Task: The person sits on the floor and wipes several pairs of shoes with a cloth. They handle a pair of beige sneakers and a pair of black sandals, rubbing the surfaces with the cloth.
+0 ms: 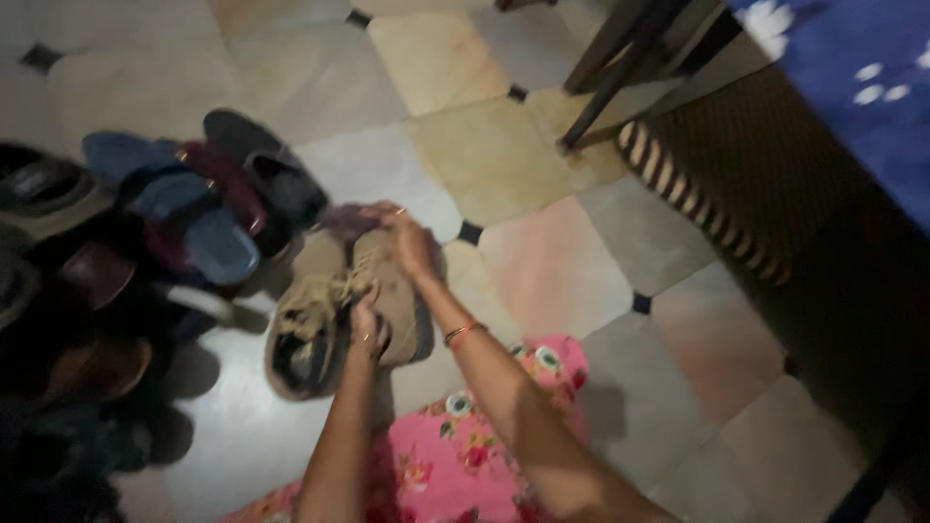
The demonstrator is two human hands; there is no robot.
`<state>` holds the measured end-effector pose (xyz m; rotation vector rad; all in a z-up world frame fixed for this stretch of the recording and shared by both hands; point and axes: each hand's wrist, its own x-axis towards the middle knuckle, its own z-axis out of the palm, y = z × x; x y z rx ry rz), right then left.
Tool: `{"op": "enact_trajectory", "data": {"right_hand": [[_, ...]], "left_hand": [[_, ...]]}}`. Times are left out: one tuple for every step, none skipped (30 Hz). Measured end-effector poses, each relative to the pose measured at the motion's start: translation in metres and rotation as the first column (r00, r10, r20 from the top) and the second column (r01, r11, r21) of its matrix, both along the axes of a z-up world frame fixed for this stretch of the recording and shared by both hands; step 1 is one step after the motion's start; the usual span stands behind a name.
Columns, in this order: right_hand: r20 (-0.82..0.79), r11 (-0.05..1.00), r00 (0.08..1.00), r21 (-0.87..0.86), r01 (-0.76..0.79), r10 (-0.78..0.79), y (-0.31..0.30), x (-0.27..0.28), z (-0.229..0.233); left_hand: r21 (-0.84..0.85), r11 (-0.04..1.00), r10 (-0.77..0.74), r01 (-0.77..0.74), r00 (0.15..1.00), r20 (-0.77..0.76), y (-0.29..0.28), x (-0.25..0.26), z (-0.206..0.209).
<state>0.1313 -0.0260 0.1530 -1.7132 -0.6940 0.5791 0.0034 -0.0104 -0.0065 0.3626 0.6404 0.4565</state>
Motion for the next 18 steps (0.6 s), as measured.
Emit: {"op": "enact_trajectory", "data": {"right_hand": [[0.129, 0.999, 0.992, -0.048, 0.005, 0.001, -0.005, -0.003, 0.007], [0.257, 0.995, 0.966, -0.093, 0.016, 0.008, -0.011, -0.01, 0.011], [0.413, 0.998, 0.911, -0.069, 0.012, 0.017, -0.021, -0.016, 0.015], [0.558, 0.999, 0.829, -0.045, 0.001, 0.024, -0.033, -0.022, 0.018], [0.554, 1.0, 0.833, 0.019, -0.007, -0.005, -0.04, -0.029, 0.021], [0.547, 0.996, 0.836, 0.083, -0.014, -0.034, -0.047, -0.039, 0.023], [0.466, 0.998, 0.883, 0.052, 0.035, -0.055, -0.053, -0.047, 0.024], [0.382, 0.997, 0.921, 0.014, 0.079, -0.079, -0.06, -0.057, 0.024], [0.296, 0.992, 0.949, -0.032, 0.121, -0.107, -0.07, -0.066, 0.023], [0.352, 0.992, 0.931, -0.042, 0.117, -0.095, -0.079, -0.076, 0.021], [0.406, 0.992, 0.91, -0.051, 0.113, -0.083, -0.087, -0.085, 0.02], [0.458, 0.992, 0.886, -0.06, 0.109, -0.07, -0.094, -0.095, 0.018], [0.49, 0.99, 0.869, -0.072, 0.125, -0.074, -0.101, -0.106, 0.017], [0.521, 0.986, 0.85, -0.084, 0.141, -0.077, -0.107, -0.118, 0.015], [0.554, 0.982, 0.828, -0.094, 0.162, -0.083, -0.112, -0.127, 0.013], [0.533, 0.992, 0.843, -0.052, 0.114, -0.069, -0.115, -0.134, 0.011], [0.517, 0.997, 0.854, -0.009, 0.075, -0.06, -0.118, -0.138, 0.009], [0.5, 0.999, 0.864, 0.035, 0.036, -0.048, -0.119, -0.141, 0.007]], "left_hand": [[0.022, 0.999, 0.029, -0.029, 1.0, 0.009, 0.0, 0.001, -0.004], [0.043, 0.997, 0.057, -0.058, 0.998, 0.019, 0.0, -0.001, -0.005], [0.05, 0.996, 0.069, -0.073, 0.995, 0.066, 0.001, 0.0, -0.004], [0.056, 0.995, 0.08, -0.087, 0.99, 0.114, 0.001, 0.0, -0.003], [0.065, 0.993, 0.087, -0.099, 0.982, 0.168, 0.002, 0.002, -0.001], [0.045, 0.994, 0.091, -0.098, 0.986, 0.139, 0.003, 0.0, -0.001], [0.021, 0.995, 0.095, -0.098, 0.989, 0.114, 0.002, 0.0, 0.0], [-0.002, 0.995, 0.098, -0.098, 0.991, 0.09, 0.002, -0.001, 0.004], [-0.031, 0.995, 0.096, -0.093, 0.99, 0.103, 0.001, -0.001, 0.008], [-0.058, 0.994, 0.095, -0.088, 0.989, 0.116, 0.001, -0.002, 0.01], [-0.085, 0.993, 0.093, -0.083, 0.987, 0.128, 0.002, -0.004, 0.013], [-0.082, 0.994, 0.085, -0.075, 0.987, 0.133, 0.002, -0.006, 0.014], [-0.078, 0.995, 0.073, -0.063, 0.988, 0.138, 0.003, -0.007, 0.013], [-0.073, 0.996, 0.06, -0.05, 0.988, 0.142, 0.004, -0.008, 0.01], [-0.079, 0.996, 0.05, -0.037, 0.985, 0.162, 0.005, -0.004, 0.006], [-0.084, 0.996, 0.039, -0.024, 0.982, 0.182, 0.005, -0.001, 0.001], [-0.09, 0.996, 0.022, -0.004, 0.978, 0.206, 0.005, 0.0, -0.004], [-0.032, 0.999, 0.014, -0.01, 0.989, 0.148, 0.008, -0.008, -0.009]]}}
